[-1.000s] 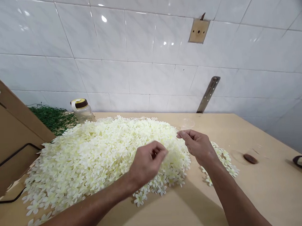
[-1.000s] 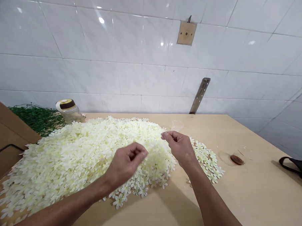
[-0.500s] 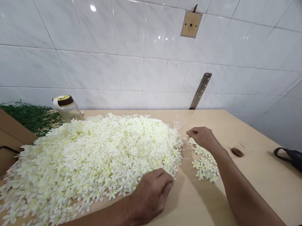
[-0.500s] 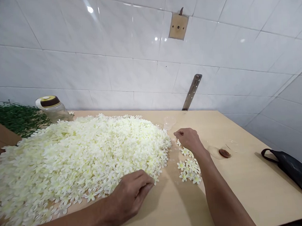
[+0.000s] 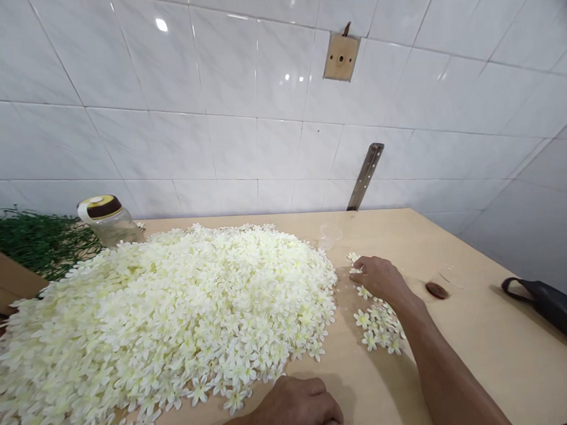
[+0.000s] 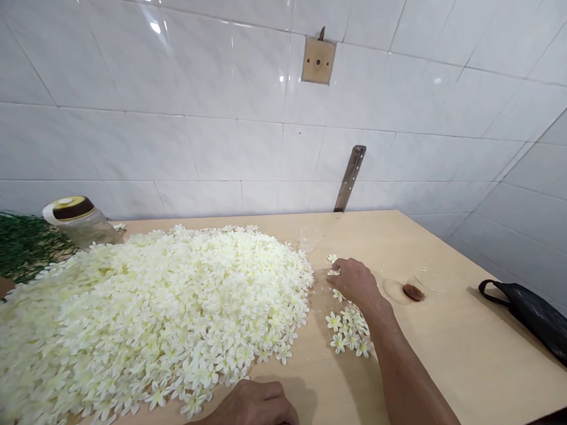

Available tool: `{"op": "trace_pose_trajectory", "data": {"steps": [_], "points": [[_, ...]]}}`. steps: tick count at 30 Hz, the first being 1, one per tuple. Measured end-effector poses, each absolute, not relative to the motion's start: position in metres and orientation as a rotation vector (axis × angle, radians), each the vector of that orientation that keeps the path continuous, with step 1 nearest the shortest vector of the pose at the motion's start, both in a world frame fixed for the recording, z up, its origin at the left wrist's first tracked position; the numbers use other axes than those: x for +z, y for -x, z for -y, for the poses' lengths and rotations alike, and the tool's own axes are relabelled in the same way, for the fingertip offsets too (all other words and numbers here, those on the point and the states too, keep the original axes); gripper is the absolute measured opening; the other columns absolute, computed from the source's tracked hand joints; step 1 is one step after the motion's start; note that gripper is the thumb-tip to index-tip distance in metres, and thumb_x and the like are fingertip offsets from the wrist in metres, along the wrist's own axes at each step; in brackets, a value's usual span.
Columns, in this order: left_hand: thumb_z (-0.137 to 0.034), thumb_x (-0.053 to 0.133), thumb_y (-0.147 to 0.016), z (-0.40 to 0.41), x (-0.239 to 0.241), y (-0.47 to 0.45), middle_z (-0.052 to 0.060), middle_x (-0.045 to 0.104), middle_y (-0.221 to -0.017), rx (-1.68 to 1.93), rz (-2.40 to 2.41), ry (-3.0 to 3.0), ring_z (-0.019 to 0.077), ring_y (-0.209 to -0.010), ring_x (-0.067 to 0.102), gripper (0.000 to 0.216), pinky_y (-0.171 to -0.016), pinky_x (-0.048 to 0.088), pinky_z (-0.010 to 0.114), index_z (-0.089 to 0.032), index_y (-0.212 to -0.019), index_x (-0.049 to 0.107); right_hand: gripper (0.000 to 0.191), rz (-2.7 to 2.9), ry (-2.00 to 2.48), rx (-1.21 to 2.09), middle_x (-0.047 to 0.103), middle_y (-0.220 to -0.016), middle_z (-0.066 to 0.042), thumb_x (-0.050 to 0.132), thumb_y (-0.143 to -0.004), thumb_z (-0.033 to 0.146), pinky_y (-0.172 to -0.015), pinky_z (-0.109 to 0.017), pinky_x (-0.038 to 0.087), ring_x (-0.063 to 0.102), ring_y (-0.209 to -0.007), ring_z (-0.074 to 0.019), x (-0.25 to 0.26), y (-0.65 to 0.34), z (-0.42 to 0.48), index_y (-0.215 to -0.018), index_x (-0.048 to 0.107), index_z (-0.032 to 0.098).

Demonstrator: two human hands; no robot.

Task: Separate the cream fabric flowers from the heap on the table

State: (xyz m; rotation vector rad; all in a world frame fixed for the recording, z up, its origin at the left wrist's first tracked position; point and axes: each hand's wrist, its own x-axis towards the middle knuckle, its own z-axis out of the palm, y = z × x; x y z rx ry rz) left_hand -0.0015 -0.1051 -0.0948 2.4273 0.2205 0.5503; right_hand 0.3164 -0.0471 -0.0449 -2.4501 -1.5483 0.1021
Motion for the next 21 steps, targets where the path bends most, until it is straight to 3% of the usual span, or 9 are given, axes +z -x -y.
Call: {"op": "trace_pose_trajectory", "data": {"steps": [8,16,21], "points": [[-0.018,0.062,-0.083,0.098,-0.111,-0.006,0.002,0.067,-0.069,0.550,-0.241,-2.233,0.0108,-0.062,0.061,0.007,-0.059,0.043,0.017,-0.018,-0.080,0.069,0.038,1.336,2.320,0.146,0.069,-0.089,-0.011,0.057,-0.082,0.031,-0.074,-0.033,0.043,0.063,-0.083,-0.0255,-0.028,-0.323,0.049,-0.113,0.071,0.013],[-0.017,0.060,-0.082,0.097,-0.099,-0.005,0.003,0.070,-0.072,0.531,-0.255,-2.053,0.0117,-0.066,0.062,0.011,-0.061,0.043,0.018,-0.016,-0.078,0.070,0.044,1.204,2.010,0.380,0.055,-0.068,0.000,0.046,-0.092,0.053,-0.049,-0.027,0.040,0.050,-0.052,-0.0136,-0.003,-0.305,0.066,-0.107,0.066,0.017],[-0.018,0.063,-0.081,0.090,-0.063,-0.001,0.004,0.067,-0.071,0.643,-0.385,-1.965,0.0107,-0.060,0.059,0.011,-0.057,0.043,0.018,-0.016,-0.085,0.073,0.041,1.208,1.458,0.866,0.049,-0.061,0.006,0.065,-0.085,0.051,-0.045,-0.026,0.044,0.045,-0.045,-0.0102,0.003,-0.262,0.065,-0.107,0.061,0.016]]}}
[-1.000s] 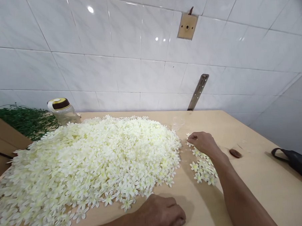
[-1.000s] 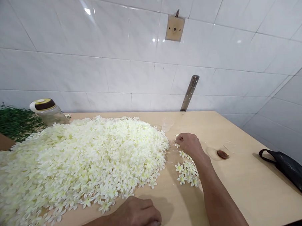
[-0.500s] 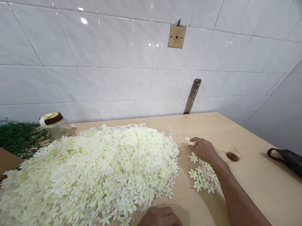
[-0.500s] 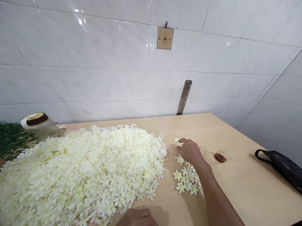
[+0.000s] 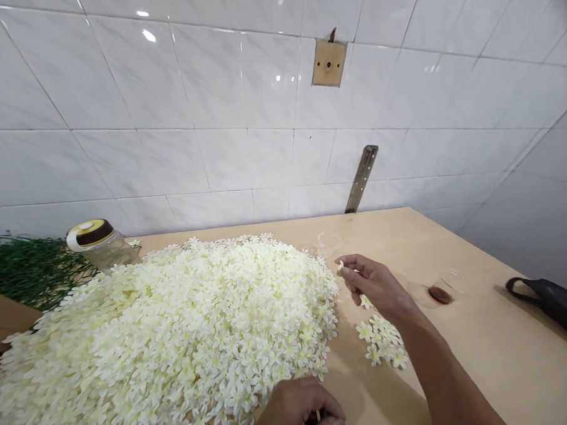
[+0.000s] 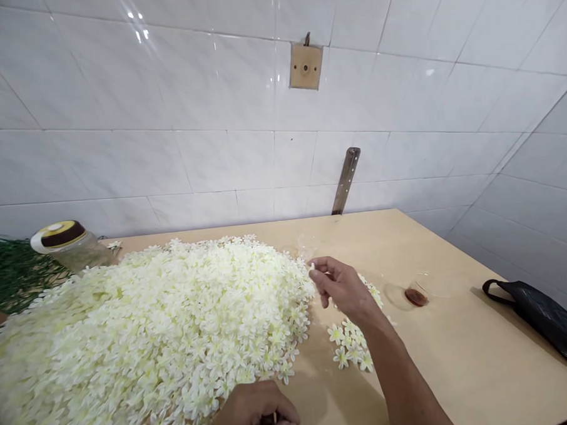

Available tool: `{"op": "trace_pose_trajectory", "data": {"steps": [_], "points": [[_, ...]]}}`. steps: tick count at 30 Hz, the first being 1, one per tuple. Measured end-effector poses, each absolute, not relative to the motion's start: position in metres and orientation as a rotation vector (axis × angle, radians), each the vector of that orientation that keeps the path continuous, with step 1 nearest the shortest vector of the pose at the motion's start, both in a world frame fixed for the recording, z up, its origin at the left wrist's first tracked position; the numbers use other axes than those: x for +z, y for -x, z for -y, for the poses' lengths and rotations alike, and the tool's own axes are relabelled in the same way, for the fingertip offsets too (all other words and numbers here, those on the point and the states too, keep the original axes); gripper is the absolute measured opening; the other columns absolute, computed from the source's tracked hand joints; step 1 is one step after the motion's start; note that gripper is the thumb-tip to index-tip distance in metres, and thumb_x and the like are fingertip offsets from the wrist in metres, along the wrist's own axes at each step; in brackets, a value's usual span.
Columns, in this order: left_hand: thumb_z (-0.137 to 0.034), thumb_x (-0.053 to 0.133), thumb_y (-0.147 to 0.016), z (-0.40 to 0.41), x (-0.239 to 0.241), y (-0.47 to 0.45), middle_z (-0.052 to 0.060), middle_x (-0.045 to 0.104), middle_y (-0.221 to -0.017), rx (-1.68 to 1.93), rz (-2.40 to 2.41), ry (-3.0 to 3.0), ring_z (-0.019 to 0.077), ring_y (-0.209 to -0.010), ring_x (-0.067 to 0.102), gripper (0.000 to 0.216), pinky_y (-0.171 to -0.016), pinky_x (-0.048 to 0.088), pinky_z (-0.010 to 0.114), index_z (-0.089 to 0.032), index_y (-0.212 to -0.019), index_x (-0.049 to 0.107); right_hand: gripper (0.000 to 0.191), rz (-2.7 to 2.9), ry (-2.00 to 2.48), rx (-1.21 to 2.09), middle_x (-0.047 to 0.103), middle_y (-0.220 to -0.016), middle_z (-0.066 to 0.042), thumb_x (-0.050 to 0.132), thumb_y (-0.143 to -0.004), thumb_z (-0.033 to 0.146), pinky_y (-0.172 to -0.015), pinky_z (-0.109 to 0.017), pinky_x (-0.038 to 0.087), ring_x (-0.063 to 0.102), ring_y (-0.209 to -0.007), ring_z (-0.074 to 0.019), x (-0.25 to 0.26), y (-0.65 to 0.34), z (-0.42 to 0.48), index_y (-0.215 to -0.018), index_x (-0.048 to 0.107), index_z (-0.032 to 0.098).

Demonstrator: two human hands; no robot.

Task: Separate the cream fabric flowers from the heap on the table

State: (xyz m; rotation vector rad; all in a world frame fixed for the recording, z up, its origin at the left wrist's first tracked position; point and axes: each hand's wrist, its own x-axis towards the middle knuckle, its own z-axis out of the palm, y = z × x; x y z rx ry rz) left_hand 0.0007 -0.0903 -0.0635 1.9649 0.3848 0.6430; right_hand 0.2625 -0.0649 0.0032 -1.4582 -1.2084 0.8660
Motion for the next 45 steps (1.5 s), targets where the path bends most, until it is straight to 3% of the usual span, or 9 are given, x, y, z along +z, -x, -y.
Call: {"op": "trace_pose_trajectory", "data": {"steps": [7,14,19,26,30,34,37,41,45], "points": [[-0.019,0.057,-0.091,0.049,-0.002,0.011,0.004,0.065,-0.089,1.041,-0.703,-1.990,0.0102,-0.065,0.059,0.021,-0.060,0.049,0.021,-0.021,-0.110,0.066,0.030,1.264,1.172,1.127,0.049,-0.062,0.006,0.056,-0.094,0.048,-0.043,-0.022,0.045,0.048,-0.044,-0.0084,0.000,-0.202,0.065,-0.098,0.059,0.018],[-0.023,0.059,-0.092,0.027,0.012,-0.014,0.007,0.060,-0.106,0.976,-0.684,-1.979,0.0074,-0.065,0.059,0.033,-0.057,0.050,0.021,-0.021,-0.125,0.063,0.033,1.139,1.116,1.200,0.049,-0.053,0.007,0.061,-0.092,0.050,-0.038,-0.020,0.041,0.042,-0.037,-0.0067,-0.003,-0.196,0.066,-0.082,0.060,0.018],[-0.023,0.066,-0.088,0.024,0.018,-0.027,0.005,0.059,-0.097,1.018,-0.569,-1.880,0.0081,-0.068,0.060,0.035,-0.061,0.053,0.021,-0.021,-0.123,0.066,0.032,0.887,0.938,1.404,0.050,-0.052,0.005,0.071,-0.086,0.045,-0.040,-0.018,0.039,0.044,-0.041,-0.0068,-0.006,-0.197,0.066,-0.073,0.060,0.018],[-0.030,0.069,-0.087,0.019,0.015,-0.032,0.004,0.058,-0.084,1.149,-0.613,-1.959,0.0105,-0.069,0.056,0.037,-0.061,0.051,0.023,-0.018,-0.122,0.068,0.026,0.733,0.872,1.459,0.047,-0.056,0.005,0.073,-0.084,0.043,-0.038,-0.019,0.036,0.038,-0.041,-0.0061,-0.012,-0.192,0.067,-0.080,0.066,0.019],[-0.026,0.060,-0.093,0.022,0.008,-0.032,0.008,0.062,-0.094,1.199,-0.543,-2.125,0.0131,-0.077,0.060,0.036,-0.069,0.054,0.026,-0.018,-0.128,0.063,0.031,0.741,0.916,1.458,0.050,-0.056,0.003,0.073,-0.083,0.046,-0.038,-0.019,0.038,0.041,-0.042,-0.0068,-0.010,-0.190,0.070,-0.076,0.065,0.018],[-0.025,0.056,-0.095,0.024,0.005,-0.030,0.011,0.061,-0.111,1.245,-0.624,-2.215,0.0104,-0.072,0.061,0.048,-0.070,0.056,0.026,-0.020,-0.142,0.047,0.032,0.686,0.928,1.436,0.049,-0.054,0.004,0.076,-0.080,0.046,-0.036,-0.018,0.036,0.040,-0.042,-0.0071,-0.007,-0.182,0.070,-0.071,0.062,0.019],[-0.023,0.056,-0.095,0.022,0.005,-0.030,0.012,0.062,-0.115,1.276,-0.590,-2.283,0.0124,-0.079,0.064,0.046,-0.074,0.057,0.027,-0.021,-0.141,0.048,0.033,0.648,0.898,1.397,0.046,-0.054,0.004,0.078,-0.078,0.043,-0.037,-0.018,0.037,0.038,-0.044,-0.0069,-0.007,-0.179,0.070,-0.067,0.060,0.019],[-0.021,0.050,-0.098,0.019,0.000,-0.032,0.012,0.064,-0.108,1.253,-0.569,-2.350,0.0167,-0.091,0.065,0.041,-0.078,0.056,0.028,-0.019,-0.139,0.050,0.032,0.711,0.925,1.352,0.048,-0.056,0.003,0.075,-0.082,0.043,-0.041,-0.020,0.040,0.040,-0.047,-0.0078,-0.007,-0.181,0.072,-0.067,0.064,0.017],[-0.024,0.044,-0.100,0.015,-0.002,-0.030,0.009,0.065,-0.092,1.190,-0.544,-2.392,0.0149,-0.081,0.063,0.033,-0.070,0.054,0.025,-0.017,-0.130,0.057,0.034,0.849,0.974,1.355,0.051,-0.060,0.000,0.069,-0.087,0.046,-0.042,-0.022,0.042,0.041,-0.049,-0.0088,-0.004,-0.185,0.074,-0.070,0.068,0.016]]}}
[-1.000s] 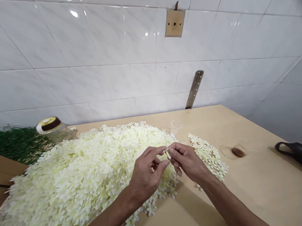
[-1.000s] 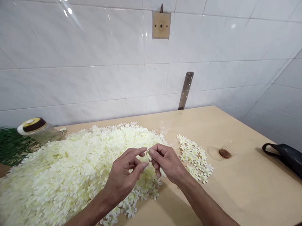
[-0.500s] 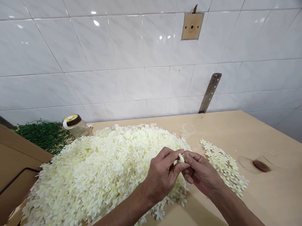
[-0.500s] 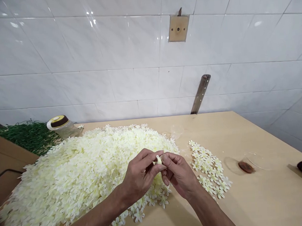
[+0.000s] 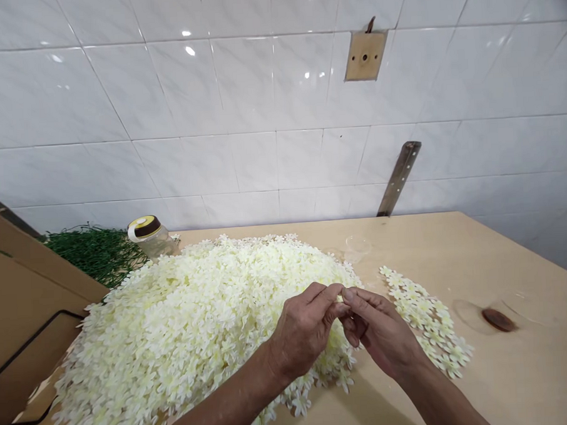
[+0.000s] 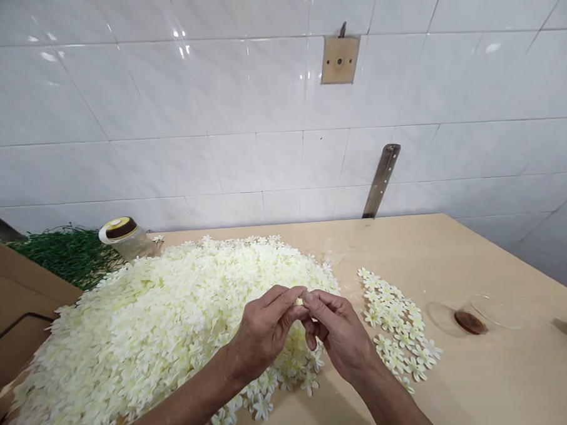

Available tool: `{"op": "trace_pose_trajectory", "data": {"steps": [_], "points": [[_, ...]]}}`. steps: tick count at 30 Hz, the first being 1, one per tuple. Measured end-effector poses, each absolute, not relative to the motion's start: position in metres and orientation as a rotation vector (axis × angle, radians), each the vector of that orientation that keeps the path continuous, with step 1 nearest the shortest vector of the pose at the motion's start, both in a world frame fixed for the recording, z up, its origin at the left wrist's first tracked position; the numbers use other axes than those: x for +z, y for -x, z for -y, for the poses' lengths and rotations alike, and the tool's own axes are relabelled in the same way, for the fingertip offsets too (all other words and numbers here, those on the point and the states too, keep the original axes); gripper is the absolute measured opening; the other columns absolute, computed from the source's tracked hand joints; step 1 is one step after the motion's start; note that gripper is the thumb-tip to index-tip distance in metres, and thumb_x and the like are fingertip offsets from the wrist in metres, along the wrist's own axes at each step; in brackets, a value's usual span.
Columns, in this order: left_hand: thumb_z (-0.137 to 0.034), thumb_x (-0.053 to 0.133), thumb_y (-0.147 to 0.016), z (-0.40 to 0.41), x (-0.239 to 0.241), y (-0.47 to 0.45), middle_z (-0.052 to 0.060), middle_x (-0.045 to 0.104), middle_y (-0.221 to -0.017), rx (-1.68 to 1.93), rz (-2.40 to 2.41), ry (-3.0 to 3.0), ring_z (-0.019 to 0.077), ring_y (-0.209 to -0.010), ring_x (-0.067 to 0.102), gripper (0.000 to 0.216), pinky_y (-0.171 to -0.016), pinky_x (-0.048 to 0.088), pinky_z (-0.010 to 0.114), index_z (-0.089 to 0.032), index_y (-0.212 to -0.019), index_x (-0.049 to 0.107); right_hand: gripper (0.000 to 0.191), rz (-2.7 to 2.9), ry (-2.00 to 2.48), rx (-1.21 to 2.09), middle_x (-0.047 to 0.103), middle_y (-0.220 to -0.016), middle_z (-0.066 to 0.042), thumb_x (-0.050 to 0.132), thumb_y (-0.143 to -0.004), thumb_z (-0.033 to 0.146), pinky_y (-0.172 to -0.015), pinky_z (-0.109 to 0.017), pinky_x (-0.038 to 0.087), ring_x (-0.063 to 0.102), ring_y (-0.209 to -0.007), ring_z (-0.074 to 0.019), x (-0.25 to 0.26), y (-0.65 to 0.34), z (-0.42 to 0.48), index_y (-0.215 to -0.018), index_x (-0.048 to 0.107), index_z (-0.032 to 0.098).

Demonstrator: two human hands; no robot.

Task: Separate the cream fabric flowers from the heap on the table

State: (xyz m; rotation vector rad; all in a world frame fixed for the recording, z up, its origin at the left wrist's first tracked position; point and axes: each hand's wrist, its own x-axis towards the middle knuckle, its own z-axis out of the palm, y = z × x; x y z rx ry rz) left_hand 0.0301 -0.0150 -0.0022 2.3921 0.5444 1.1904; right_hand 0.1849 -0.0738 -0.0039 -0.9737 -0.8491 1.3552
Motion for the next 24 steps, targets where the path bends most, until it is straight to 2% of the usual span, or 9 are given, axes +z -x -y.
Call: {"op": "trace_pose_trajectory", "data": {"steps": [3,5,7,9,11,13,16,19,24], "points": [[-0.026,0.043,-0.100,0.012,0.006,-0.025,0.007,0.062,-0.083,1.202,-0.523,-2.385,0.0137,-0.073,0.058,0.028,-0.064,0.049,0.024,-0.016,-0.118,0.063,0.038,1.006,1.056,1.253,0.052,-0.060,-0.001,0.063,-0.089,0.050,-0.041,-0.025,0.045,0.046,-0.050,-0.0117,-0.003,-0.191,0.072,-0.075,0.071,0.016],[-0.029,0.045,-0.100,0.010,0.014,-0.022,0.005,0.057,-0.075,1.227,-0.599,-2.298,0.0127,-0.067,0.051,0.026,-0.060,0.044,0.024,-0.015,-0.096,0.066,0.038,1.069,1.153,1.096,0.053,-0.061,-0.001,0.062,-0.090,0.052,-0.043,-0.027,0.047,0.049,-0.050,-0.0131,-0.004,-0.197,0.069,-0.082,0.074,0.016],[-0.036,0.047,-0.098,0.010,0.021,-0.019,0.000,0.047,-0.064,1.209,-0.751,-2.072,0.0108,-0.059,0.042,0.033,-0.056,0.038,0.023,-0.016,-0.074,0.057,0.037,1.039,1.214,0.965,0.056,-0.066,-0.002,0.063,-0.089,0.052,-0.044,-0.028,0.048,0.049,-0.050,-0.0125,-0.006,-0.204,0.066,-0.087,0.075,0.017],[-0.045,0.048,-0.097,0.012,0.023,-0.019,-0.004,0.036,-0.056,1.085,-0.826,-1.754,0.0084,-0.052,0.033,0.042,-0.049,0.031,0.022,-0.018,-0.066,0.047,0.036,1.001,1.220,0.906,0.057,-0.070,-0.003,0.065,-0.088,0.052,-0.042,-0.027,0.048,0.049,-0.050,-0.0119,-0.006,-0.209,0.065,-0.089,0.076,0.017],[-0.054,0.048,-0.095,0.016,0.021,-0.021,-0.007,0.030,-0.051,0.937,-0.804,-1.458,0.0063,-0.045,0.026,0.048,-0.044,0.023,0.021,-0.019,-0.063,0.040,0.034,1.042,1.212,0.874,0.058,-0.071,-0.003,0.064,-0.089,0.049,-0.045,-0.028,0.050,0.050,-0.051,-0.0120,-0.005,-0.209,0.066,-0.094,0.076,0.018],[-0.058,0.049,-0.092,0.020,0.016,-0.023,-0.008,0.031,-0.047,0.826,-0.758,-1.270,0.0052,-0.041,0.023,0.050,-0.041,0.020,0.020,-0.019,-0.062,0.039,0.031,1.149,1.200,0.848,0.061,-0.075,-0.003,0.063,-0.091,0.046,-0.048,-0.030,0.053,0.054,-0.052,-0.0123,-0.001,-0.204,0.069,-0.105,0.074,0.021],[-0.060,0.050,-0.091,0.028,0.010,-0.025,-0.006,0.041,-0.048,0.711,-0.671,-1.180,0.0073,-0.040,0.036,0.047,-0.038,0.026,0.019,-0.017,-0.070,0.049,0.026,1.332,1.166,0.830,0.066,-0.091,-0.006,0.062,-0.092,0.040,-0.046,-0.029,0.054,0.059,-0.055,-0.0129,0.004,-0.192,0.074,-0.108,0.074,0.024],[-0.060,0.052,-0.090,0.034,0.009,-0.025,-0.003,0.048,-0.058,0.661,-0.600,-1.131,0.0096,-0.045,0.048,0.047,-0.037,0.033,0.019,-0.015,-0.077,0.055,0.022,1.461,1.174,0.769,0.068,-0.095,-0.008,0.062,-0.092,0.034,-0.046,-0.028,0.055,0.063,-0.061,-0.0156,0.005,-0.184,0.075,-0.108,0.075,0.026],[-0.063,0.050,-0.088,0.040,0.012,-0.027,0.000,0.052,-0.064,0.612,-0.607,-0.975,0.0075,-0.042,0.046,0.053,-0.035,0.031,0.019,-0.013,-0.071,0.056,0.028,1.643,1.202,0.397,0.073,-0.105,-0.008,0.069,-0.086,0.025,-0.069,-0.035,0.061,0.071,-0.082,-0.0237,0.002,-0.186,0.077,-0.113,0.075,0.030]]}}
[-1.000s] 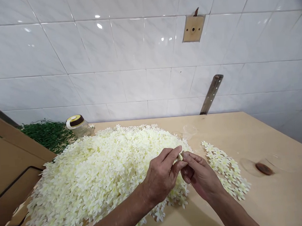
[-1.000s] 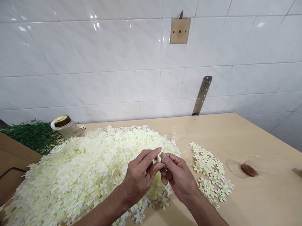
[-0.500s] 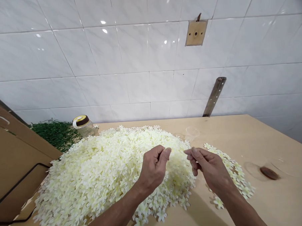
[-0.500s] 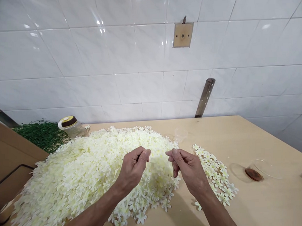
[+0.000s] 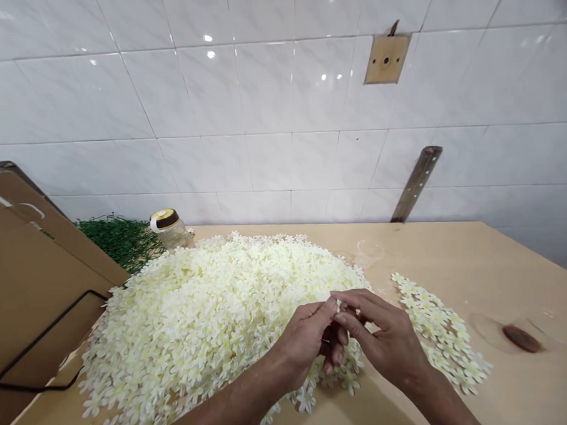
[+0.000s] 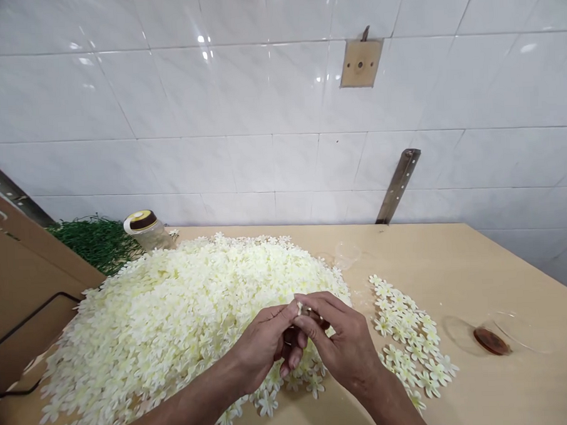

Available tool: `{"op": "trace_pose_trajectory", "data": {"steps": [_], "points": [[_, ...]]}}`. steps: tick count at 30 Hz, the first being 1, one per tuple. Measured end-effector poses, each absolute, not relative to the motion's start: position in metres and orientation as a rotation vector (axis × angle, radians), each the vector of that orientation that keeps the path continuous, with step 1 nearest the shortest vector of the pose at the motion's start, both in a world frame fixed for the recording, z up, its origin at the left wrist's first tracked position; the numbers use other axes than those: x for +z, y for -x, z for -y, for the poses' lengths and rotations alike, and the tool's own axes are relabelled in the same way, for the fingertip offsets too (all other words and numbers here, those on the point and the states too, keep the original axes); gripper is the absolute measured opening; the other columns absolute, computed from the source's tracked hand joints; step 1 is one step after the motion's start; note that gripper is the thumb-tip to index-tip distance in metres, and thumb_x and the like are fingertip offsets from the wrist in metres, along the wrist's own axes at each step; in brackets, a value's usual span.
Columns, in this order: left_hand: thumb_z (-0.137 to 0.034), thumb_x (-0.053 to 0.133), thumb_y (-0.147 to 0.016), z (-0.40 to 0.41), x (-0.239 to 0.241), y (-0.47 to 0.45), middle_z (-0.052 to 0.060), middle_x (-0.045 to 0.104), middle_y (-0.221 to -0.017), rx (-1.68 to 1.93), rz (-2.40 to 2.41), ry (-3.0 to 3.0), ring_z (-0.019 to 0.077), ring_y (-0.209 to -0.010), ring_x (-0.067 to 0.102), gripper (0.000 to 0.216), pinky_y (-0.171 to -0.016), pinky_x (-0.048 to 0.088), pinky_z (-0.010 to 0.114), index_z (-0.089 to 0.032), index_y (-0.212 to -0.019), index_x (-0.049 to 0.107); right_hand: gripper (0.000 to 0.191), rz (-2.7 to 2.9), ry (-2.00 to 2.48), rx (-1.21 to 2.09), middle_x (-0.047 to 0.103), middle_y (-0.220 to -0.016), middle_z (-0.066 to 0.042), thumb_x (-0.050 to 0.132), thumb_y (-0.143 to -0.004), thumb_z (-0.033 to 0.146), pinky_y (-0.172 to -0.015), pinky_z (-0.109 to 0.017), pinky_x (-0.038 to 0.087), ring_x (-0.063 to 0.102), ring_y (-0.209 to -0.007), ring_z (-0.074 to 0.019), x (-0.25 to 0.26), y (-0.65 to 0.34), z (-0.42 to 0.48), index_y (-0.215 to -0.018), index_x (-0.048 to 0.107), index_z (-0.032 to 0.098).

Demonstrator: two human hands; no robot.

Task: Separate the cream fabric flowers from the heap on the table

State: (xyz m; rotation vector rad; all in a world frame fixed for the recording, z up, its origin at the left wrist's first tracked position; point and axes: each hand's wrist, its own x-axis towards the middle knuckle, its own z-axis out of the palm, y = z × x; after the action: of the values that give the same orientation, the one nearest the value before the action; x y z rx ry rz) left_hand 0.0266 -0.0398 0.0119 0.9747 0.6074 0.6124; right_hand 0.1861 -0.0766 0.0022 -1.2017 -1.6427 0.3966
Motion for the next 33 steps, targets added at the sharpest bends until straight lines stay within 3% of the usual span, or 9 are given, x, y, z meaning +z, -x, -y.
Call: {"op": "trace_pose_trajectory", "data": {"steps": [6,10,14,18,21,24,29,33], "points": [[-0.058,0.048,-0.086,0.044,0.011,-0.030,0.004,0.055,-0.066,0.523,-0.625,-0.893,0.0104,-0.044,0.051,0.050,-0.036,0.037,0.022,-0.012,-0.072,0.058,0.035,1.869,1.181,0.110,0.074,-0.104,-0.007,0.060,-0.093,0.017,-0.072,-0.031,0.060,0.072,-0.082,-0.0198,-0.002,-0.194,0.078,-0.126,0.067,0.028],[-0.068,0.042,-0.085,0.047,0.011,-0.031,0.004,0.055,-0.066,0.492,-0.656,-0.937,0.0102,-0.042,0.050,0.061,-0.035,0.037,0.022,-0.011,-0.076,0.060,0.024,1.935,1.228,0.022,0.074,-0.090,-0.006,0.050,-0.097,0.016,-0.066,-0.026,0.055,0.070,-0.075,-0.0168,-0.004,-0.194,0.077,-0.111,0.069,0.022],[-0.079,0.037,-0.081,0.053,0.009,-0.032,0.003,0.055,-0.065,0.464,-0.705,-0.983,0.0089,-0.039,0.047,0.075,-0.033,0.035,0.021,-0.009,-0.084,0.064,0.022,1.843,1.350,0.144,0.073,-0.083,-0.005,0.049,-0.099,0.026,-0.062,-0.026,0.054,0.068,-0.067,-0.0165,0.001,-0.193,0.077,-0.094,0.070,0.022],[-0.078,0.041,-0.081,0.060,0.001,-0.031,0.001,0.054,-0.063,0.458,-0.668,-0.977,0.0080,-0.038,0.046,0.075,-0.032,0.033,0.020,-0.009,-0.095,0.067,0.023,1.502,1.513,0.498,0.066,-0.063,-0.001,0.058,-0.094,0.042,-0.054,-0.026,0.053,0.063,-0.054,-0.0158,0.007,-0.203,0.079,-0.089,0.069,0.022],[-0.074,0.046,-0.081,0.070,-0.008,-0.031,0.000,0.053,-0.061,0.417,-0.655,-1.032,0.0080,-0.037,0.045,0.070,-0.033,0.033,0.020,-0.009,-0.091,0.068,0.027,1.140,1.360,0.849,0.071,-0.078,-0.004,0.061,-0.091,0.048,-0.056,-0.028,0.056,0.064,-0.058,-0.0152,0.008,-0.216,0.075,-0.090,0.067,0.022],[-0.069,0.050,-0.082,0.083,-0.021,-0.030,-0.001,0.051,-0.057,0.319,-0.661,-1.183,0.0077,-0.038,0.045,0.064,-0.036,0.033,0.019,-0.009,-0.090,0.072,0.024,0.959,1.191,1.066,0.073,-0.096,-0.008,0.076,-0.081,0.043,-0.054,-0.025,0.055,0.062,-0.061,-0.0129,0.005,-0.227,0.068,-0.084,0.069,0.021],[-0.047,0.061,-0.081,0.096,-0.044,-0.031,0.001,0.054,-0.058,0.418,-0.688,-1.422,0.0078,-0.049,0.047,0.040,-0.045,0.034,0.019,-0.009,-0.079,0.075,0.028,0.906,1.175,1.218,0.074,-0.110,-0.011,0.085,-0.072,0.038,-0.081,-0.032,0.059,0.068,-0.085,-0.0189,-0.004,-0.234,0.061,-0.095,0.078,0.023],[-0.047,0.061,-0.081,0.094,-0.044,-0.028,0.001,0.053,-0.056,0.428,-0.697,-1.409,0.0077,-0.048,0.046,0.042,-0.045,0.033,0.019,-0.008,-0.080,0.076,0.035,0.890,1.195,1.244,0.072,-0.119,-0.011,0.084,-0.072,0.041,-0.094,-0.035,0.055,0.068,-0.096,-0.0220,-0.006,-0.230,0.060,-0.102,0.079,0.024]]}}
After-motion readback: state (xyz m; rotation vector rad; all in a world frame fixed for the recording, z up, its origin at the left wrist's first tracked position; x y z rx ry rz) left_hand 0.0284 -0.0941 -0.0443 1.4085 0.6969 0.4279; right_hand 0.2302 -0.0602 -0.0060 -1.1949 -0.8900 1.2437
